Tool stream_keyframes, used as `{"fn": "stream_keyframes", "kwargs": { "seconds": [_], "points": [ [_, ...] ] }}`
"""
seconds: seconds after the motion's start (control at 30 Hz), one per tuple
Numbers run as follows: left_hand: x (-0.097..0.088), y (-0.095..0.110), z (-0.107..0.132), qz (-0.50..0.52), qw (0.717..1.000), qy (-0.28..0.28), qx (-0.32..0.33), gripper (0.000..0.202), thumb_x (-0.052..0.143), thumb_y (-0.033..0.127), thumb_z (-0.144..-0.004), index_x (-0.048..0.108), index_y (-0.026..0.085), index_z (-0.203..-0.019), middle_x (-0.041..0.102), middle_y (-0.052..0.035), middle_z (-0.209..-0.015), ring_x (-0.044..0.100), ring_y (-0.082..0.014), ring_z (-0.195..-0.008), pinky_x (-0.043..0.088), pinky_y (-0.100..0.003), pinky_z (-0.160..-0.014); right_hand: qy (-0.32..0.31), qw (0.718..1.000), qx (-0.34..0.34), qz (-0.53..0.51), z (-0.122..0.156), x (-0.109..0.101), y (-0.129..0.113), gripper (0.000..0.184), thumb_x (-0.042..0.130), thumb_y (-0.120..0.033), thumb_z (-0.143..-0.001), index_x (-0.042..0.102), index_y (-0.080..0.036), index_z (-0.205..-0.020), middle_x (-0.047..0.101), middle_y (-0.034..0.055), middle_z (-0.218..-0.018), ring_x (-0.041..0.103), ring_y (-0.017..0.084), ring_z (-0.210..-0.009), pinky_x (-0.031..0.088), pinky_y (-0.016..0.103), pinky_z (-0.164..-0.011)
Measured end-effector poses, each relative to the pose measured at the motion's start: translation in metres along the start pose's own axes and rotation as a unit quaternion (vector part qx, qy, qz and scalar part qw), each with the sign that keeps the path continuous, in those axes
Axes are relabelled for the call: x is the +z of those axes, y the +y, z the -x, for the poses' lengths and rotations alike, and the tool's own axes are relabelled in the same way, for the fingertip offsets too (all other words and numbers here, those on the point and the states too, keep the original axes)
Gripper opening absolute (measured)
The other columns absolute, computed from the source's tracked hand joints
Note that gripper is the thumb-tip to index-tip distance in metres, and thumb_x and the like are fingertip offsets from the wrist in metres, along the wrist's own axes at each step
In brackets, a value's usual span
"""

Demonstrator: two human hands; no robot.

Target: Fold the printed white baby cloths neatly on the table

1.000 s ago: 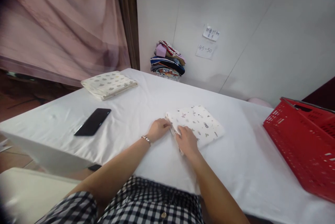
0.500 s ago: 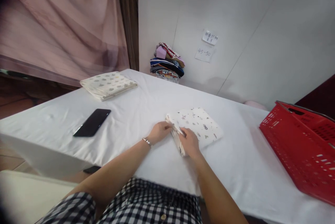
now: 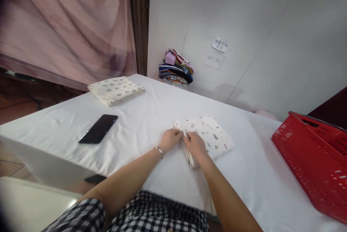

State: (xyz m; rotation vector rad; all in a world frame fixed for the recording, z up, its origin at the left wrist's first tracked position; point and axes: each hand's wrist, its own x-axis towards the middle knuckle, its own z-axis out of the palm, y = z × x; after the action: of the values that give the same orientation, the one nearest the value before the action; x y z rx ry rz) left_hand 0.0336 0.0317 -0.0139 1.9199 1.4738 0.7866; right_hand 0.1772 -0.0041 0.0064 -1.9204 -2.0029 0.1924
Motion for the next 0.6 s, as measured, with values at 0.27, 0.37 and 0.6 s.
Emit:
{"fn": "stream_keyframes", "kwargs": {
  "seconds": [0.27, 0.37, 0.6],
  "points": [
    [0.002, -0.012, -0.010, 0.048, 0.999, -0.022, 0.007, 0.023, 0.049, 0.031, -0.077, 0.068, 0.019, -0.071, 0.067, -0.0010, -0.071, 0.058, -0.0135, -0.067, 0.036, -0.022, -0.058, 0.012, 1.000, -0.020, 0.009, -0.017, 0.011, -0.004, 0.021, 0.047, -0.026, -0.082, 0.064, -0.020, -0.091, 0.061, 0.0040, -0.085, 0.054, 0.016, -0.081, 0.037, 0.024, -0.072],
    [0.003, -0.019, -0.013, 0.065, 0.997, -0.031, 0.018, 0.022, 0.049, 0.029, -0.076, 0.068, 0.019, -0.070, 0.067, -0.0001, -0.068, 0.058, -0.0131, -0.065, 0.036, -0.022, -0.059, 0.026, 0.999, -0.023, -0.019, -0.019, 0.013, -0.003, 0.022, 0.044, -0.023, -0.082, 0.065, -0.021, -0.088, 0.062, 0.0031, -0.083, 0.055, 0.016, -0.080, 0.038, 0.025, -0.072],
    [0.003, -0.022, -0.016, 0.070, 0.997, -0.035, 0.030, 0.022, 0.047, 0.025, -0.075, 0.066, 0.019, -0.065, 0.064, 0.0008, -0.063, 0.055, -0.0128, -0.062, 0.034, -0.022, -0.056, 0.043, 0.997, -0.044, -0.036, -0.024, 0.021, 0.000, 0.021, 0.046, -0.022, -0.081, 0.064, -0.021, -0.090, 0.063, 0.0035, -0.087, 0.056, 0.017, -0.083, 0.040, 0.027, -0.075]
  ]
}}
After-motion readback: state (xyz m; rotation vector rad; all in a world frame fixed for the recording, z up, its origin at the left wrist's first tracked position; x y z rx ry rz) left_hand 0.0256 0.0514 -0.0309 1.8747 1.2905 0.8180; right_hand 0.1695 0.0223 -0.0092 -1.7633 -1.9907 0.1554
